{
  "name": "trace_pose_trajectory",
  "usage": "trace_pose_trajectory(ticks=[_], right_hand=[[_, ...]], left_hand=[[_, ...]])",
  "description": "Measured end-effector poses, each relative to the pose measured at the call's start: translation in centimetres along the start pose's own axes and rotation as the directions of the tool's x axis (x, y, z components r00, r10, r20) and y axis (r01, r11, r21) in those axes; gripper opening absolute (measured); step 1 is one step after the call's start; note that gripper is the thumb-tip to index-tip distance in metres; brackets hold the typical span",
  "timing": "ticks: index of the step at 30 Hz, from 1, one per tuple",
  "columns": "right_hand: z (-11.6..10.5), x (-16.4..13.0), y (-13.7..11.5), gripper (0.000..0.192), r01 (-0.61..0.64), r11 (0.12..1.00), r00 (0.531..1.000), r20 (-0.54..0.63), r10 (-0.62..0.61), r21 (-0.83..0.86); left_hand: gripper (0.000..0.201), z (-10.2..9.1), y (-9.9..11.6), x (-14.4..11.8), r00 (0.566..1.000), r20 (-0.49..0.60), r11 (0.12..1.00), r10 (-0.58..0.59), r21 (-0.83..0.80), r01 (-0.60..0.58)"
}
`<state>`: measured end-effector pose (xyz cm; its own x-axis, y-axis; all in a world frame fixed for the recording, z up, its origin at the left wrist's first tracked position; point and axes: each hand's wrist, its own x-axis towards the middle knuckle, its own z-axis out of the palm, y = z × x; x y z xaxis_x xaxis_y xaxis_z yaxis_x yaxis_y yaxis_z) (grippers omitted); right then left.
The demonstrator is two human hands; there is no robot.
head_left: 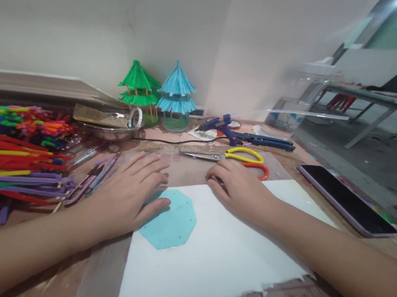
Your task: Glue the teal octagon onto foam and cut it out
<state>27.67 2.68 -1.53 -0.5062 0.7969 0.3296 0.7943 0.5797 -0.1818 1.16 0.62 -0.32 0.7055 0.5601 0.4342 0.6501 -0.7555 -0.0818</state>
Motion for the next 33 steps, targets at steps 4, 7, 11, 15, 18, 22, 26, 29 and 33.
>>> trace_pose_trajectory(ticks=[4,7,11,15,18,22,26,29,33], right_hand=[[-0.1,0.0,-0.1,0.020,-0.015,1.000,1.000,0.012,0.015,0.011],[-0.2,0.0,-0.2,0.020,-0.020,1.000,1.000,0.015,0.020,0.008],[-0.1,0.0,-0.1,0.020,-0.013,1.000,1.000,0.004,0.013,-0.010],[0.0,0.0,0.1,0.021,0.003,1.000,1.000,-0.008,-0.003,-0.006],[0.1,0.0,0.1,0.021,0.010,1.000,1.000,-0.007,-0.010,-0.009],[0.0,0.0,0.1,0.021,0.004,1.000,1.000,0.003,-0.004,-0.010],[0.1,0.0,0.2,0.019,0.010,1.000,1.000,-0.008,-0.010,-0.022],[0.1,-0.1,0.2,0.019,0.001,0.999,1.000,-0.007,-0.001,-0.035],[0.0,-0.2,0.2,0.021,0.003,1.000,1.000,-0.003,-0.004,-0.028]], left_hand=[[0.033,-0.1,-0.5,-0.2,0.999,0.016,0.999,0.043,-0.027,-0.042],[0.034,-0.2,-0.6,0.0,0.993,0.077,0.995,0.087,-0.057,-0.082],[0.039,0.2,-0.8,0.1,0.992,0.129,1.000,0.012,-0.027,-0.008],[0.043,0.4,-0.8,-0.1,0.996,0.089,1.000,-0.021,-0.014,0.022],[0.038,0.3,-0.8,0.0,0.995,0.092,0.996,0.032,-0.088,-0.024],[0.030,0.1,-1.4,1.1,0.985,0.172,0.983,-0.015,-0.176,0.045],[0.022,-0.2,-2.3,3.3,0.963,0.270,0.978,0.011,-0.204,0.046],[0.015,-0.6,-2.2,4.7,0.948,0.311,0.986,0.074,-0.168,-0.022],[0.021,-1.3,-1.3,5.5,0.936,0.328,0.991,0.130,-0.020,-0.131]])
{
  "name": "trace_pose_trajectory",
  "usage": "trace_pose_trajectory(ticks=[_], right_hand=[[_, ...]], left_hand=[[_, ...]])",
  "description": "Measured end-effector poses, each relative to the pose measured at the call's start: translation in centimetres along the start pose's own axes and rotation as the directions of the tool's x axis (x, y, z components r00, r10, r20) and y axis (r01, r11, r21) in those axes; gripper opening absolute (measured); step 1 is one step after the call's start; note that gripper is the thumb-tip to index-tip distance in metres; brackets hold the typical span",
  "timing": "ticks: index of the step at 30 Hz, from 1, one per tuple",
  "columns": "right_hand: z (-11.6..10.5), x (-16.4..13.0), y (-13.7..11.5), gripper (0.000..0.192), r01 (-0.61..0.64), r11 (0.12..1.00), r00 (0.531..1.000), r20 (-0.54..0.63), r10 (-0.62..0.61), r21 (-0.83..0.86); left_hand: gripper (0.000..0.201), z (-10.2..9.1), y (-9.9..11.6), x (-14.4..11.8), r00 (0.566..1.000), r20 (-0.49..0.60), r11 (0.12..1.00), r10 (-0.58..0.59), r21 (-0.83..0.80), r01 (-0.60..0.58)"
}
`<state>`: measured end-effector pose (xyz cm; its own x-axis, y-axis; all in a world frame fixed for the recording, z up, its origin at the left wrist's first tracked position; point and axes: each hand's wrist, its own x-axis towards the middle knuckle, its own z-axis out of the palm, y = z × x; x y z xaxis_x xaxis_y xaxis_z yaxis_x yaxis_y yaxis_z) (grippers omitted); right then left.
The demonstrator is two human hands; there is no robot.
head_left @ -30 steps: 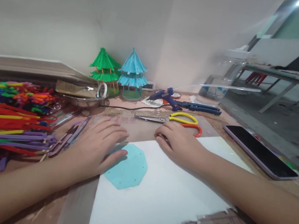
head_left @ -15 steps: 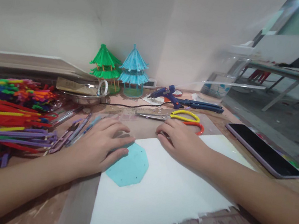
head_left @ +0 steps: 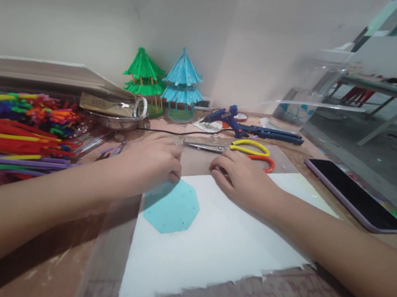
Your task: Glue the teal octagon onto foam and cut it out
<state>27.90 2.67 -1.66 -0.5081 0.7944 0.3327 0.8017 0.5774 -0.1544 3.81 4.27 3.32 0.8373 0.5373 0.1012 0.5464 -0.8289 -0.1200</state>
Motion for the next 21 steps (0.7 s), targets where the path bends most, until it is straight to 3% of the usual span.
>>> trace_pose_trajectory(ticks=[6,10,15,17,21], right_hand=[[0.2,-0.1,0.3,0.021,0.017,1.000,1.000,-0.019,-0.017,0.009],[0.4,-0.1,0.4,0.021,0.024,1.000,0.999,-0.035,-0.024,0.002],[0.3,-0.1,0.3,0.021,0.004,1.000,1.000,-0.011,-0.004,0.007],[0.2,-0.1,0.3,0.021,-0.003,1.000,1.000,-0.002,0.003,0.015],[0.2,-0.1,0.4,0.021,-0.003,1.000,1.000,-0.001,0.003,0.021]], left_hand=[[0.020,-0.5,1.4,0.0,0.998,0.014,0.987,0.061,0.150,-0.062],[0.020,0.4,1.3,0.2,0.999,0.016,0.971,0.040,0.234,-0.042],[0.025,1.7,-1.5,0.6,0.982,-0.015,0.978,-0.189,0.083,0.189],[0.032,1.4,-2.5,0.4,0.980,0.004,0.980,-0.198,-0.033,0.198],[0.033,0.3,-2.9,0.0,0.976,0.145,0.931,-0.162,-0.305,0.200]])
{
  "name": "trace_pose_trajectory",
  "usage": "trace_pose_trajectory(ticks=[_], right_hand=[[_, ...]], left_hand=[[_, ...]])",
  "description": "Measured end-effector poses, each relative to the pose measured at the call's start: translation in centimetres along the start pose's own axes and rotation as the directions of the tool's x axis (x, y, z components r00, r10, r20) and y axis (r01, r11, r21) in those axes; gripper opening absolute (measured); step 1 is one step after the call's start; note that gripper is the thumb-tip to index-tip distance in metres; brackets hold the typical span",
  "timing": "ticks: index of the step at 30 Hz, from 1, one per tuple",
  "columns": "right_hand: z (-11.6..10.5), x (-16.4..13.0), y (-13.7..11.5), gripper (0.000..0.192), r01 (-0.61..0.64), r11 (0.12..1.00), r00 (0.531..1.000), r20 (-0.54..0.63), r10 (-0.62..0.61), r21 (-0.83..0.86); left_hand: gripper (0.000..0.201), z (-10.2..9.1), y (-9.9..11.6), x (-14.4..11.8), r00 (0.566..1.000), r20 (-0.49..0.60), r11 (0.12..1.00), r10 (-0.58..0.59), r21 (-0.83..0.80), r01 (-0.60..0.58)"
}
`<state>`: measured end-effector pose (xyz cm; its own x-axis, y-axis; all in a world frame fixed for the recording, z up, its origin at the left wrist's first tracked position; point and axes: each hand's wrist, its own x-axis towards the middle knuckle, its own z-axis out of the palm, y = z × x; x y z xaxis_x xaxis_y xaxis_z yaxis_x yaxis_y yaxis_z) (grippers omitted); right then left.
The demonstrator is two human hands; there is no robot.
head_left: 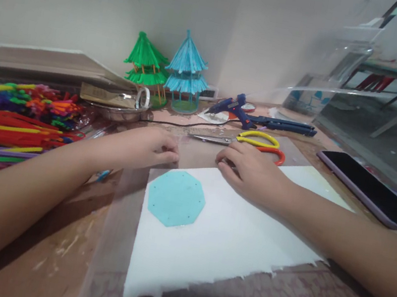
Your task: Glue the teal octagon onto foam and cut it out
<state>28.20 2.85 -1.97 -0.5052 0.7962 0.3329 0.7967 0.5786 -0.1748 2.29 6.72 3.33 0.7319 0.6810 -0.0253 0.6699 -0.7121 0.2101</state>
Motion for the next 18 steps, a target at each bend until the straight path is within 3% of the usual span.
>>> trace_pose_trajectory(ticks=[4,9,18], right_hand=[[-0.02,0.00,0.03,0.022,-0.009,1.000,1.000,0.006,0.009,-0.004],[-0.06,-0.02,0.00,0.021,-0.014,1.000,1.000,0.000,0.014,-0.002],[-0.05,-0.02,0.01,0.021,-0.014,1.000,1.000,0.000,0.014,-0.016]], left_hand=[[0.022,0.02,0.80,-0.19,0.996,0.047,0.994,-0.070,-0.078,0.073],[0.023,0.44,1.02,-0.07,0.986,0.079,0.986,-0.144,-0.071,0.149],[0.022,0.81,0.78,0.01,0.996,0.045,0.997,-0.074,0.004,0.074]])
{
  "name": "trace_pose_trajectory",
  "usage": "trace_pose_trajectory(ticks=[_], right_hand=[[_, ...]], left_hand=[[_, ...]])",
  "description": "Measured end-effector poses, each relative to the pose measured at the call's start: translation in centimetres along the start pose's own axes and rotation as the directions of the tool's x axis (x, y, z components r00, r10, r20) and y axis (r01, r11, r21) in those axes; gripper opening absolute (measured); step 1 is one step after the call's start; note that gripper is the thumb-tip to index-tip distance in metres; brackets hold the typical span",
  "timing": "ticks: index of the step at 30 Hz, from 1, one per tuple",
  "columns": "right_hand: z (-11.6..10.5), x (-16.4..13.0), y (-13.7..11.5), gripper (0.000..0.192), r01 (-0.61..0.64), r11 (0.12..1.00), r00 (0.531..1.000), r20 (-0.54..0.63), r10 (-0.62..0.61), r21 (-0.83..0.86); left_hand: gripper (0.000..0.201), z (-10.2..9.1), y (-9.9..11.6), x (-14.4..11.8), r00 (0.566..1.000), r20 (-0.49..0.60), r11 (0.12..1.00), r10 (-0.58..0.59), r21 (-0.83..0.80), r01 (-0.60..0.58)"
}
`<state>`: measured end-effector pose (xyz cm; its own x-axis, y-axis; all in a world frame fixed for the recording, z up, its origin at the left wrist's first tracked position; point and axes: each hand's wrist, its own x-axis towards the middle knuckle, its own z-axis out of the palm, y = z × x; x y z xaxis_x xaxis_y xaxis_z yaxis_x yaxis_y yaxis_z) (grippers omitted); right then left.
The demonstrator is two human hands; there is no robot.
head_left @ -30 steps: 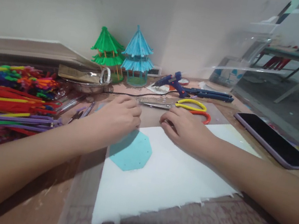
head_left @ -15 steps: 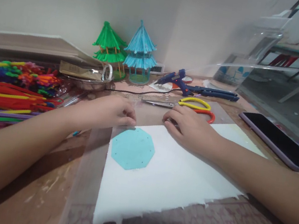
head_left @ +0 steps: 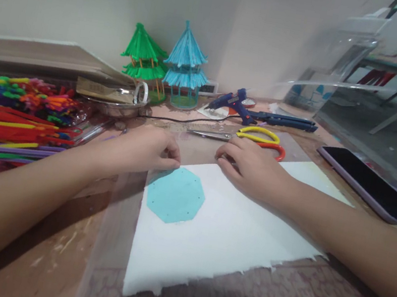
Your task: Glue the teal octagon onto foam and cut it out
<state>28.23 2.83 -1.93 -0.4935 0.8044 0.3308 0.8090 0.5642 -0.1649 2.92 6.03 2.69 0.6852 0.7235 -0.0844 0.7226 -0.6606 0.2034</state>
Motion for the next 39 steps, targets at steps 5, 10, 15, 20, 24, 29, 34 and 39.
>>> trace_pose_trajectory(ticks=[5,10,15,20,24,29,34,39], right_hand=[[0.0,0.0,-0.1,0.021,-0.001,1.000,1.000,-0.007,0.001,-0.001],[0.0,0.0,0.0,0.021,-0.007,1.000,1.000,0.009,0.007,0.014],[0.1,0.0,0.0,0.021,0.013,1.000,1.000,-0.004,-0.013,0.021],[0.1,0.0,0.0,0.021,0.018,1.000,1.000,-0.020,-0.018,0.006],[0.1,0.0,0.0,0.020,0.014,1.000,1.000,-0.017,-0.014,0.005],[0.0,0.1,-0.1,0.020,-0.005,1.000,1.000,0.004,0.005,0.004],[0.0,0.1,-0.1,0.021,0.004,1.000,1.000,0.002,-0.004,0.005],[0.0,0.1,-0.1,0.021,0.011,1.000,1.000,-0.002,-0.011,0.008]], left_hand=[[0.022,0.4,-0.2,-0.1,1.000,-0.012,1.000,0.006,-0.001,-0.006],[0.025,0.0,-0.4,0.3,0.993,-0.113,0.991,-0.012,0.133,0.028],[0.036,-0.7,-0.3,0.2,0.996,-0.065,0.996,-0.061,0.066,0.065],[0.021,-0.6,-0.3,0.0,0.999,0.027,0.999,0.018,-0.045,-0.017],[0.021,-0.4,0.0,-0.1,1.000,0.024,1.000,0.019,-0.013,-0.019],[0.018,0.0,-0.1,0.0,0.999,-0.017,0.999,0.040,0.018,-0.040],[0.017,0.4,-0.1,0.0,0.992,-0.057,0.984,0.115,0.141,-0.106],[0.020,0.7,0.3,0.0,0.998,-0.039,0.994,0.042,0.107,-0.037]])
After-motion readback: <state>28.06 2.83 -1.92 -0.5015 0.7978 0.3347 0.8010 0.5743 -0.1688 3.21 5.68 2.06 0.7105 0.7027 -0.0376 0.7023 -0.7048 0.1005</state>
